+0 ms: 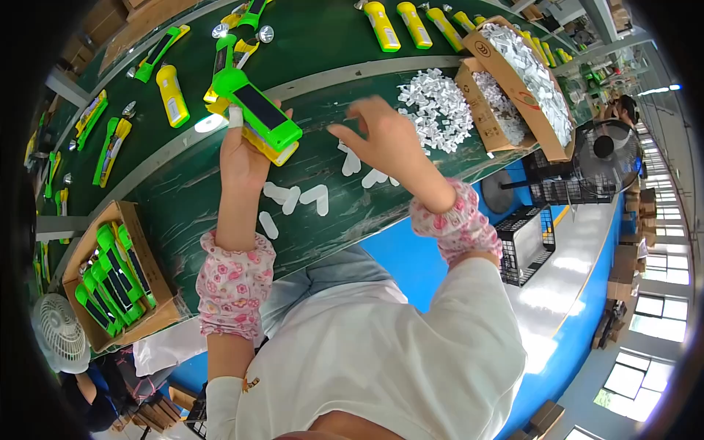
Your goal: Assembling solar-powered flashlights on a factory conveyor belt by applying protective films and components.
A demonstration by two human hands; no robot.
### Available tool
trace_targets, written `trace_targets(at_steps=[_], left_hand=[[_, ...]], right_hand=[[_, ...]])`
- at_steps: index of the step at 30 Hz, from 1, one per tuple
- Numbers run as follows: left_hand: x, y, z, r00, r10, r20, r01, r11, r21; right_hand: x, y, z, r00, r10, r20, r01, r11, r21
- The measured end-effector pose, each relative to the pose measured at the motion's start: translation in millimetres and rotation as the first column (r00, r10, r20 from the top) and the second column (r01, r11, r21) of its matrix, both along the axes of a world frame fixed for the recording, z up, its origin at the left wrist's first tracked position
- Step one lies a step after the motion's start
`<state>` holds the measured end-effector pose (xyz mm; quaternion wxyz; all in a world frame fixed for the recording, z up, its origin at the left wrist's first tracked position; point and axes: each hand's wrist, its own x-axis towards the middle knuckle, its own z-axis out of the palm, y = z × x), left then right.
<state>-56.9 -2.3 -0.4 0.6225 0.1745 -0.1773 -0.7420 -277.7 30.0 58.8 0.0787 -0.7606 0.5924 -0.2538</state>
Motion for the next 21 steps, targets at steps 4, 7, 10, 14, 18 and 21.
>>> trace_targets(at_steps=[4,7,10,14,18,21], left_hand=[[4.8,6.9,-5.9,1.000,-0.029,-0.011,0.029,0.999,0.013],[8.6,12.1,-5.8,0.999,-0.035,-0.024,0.035,0.999,-0.023],[10.7,15.9,-0.4,0.984,-0.145,-0.100,0.143,0.989,-0.025],[9.3,19.4,9.4,0.948,-0.207,-0.241,0.201,0.978,-0.049],[2.8,19.8,2.6,0.959,-0.256,-0.123,0.246,0.965,-0.096],[9.4,22.2,2.3,0.947,-0.291,-0.135,0.261,0.945,-0.199]], right_hand=[[-12.0,22.2,-42.9,0.986,0.014,-0.163,0.015,0.985,0.173],[-15.8,16.4,-55.6,0.995,-0.044,-0.091,0.063,0.973,0.221],[-28.2,1.5,-42.0,0.982,0.087,0.165,-0.131,0.951,0.280],[-1.0,-21.4,28.9,0.859,0.227,0.460,-0.361,0.905,0.227],[53.8,-33.2,58.9,0.684,0.707,0.182,-0.716,0.698,-0.021],[72.5,-43.2,66.6,0.679,0.733,0.034,-0.734,0.677,0.060]])
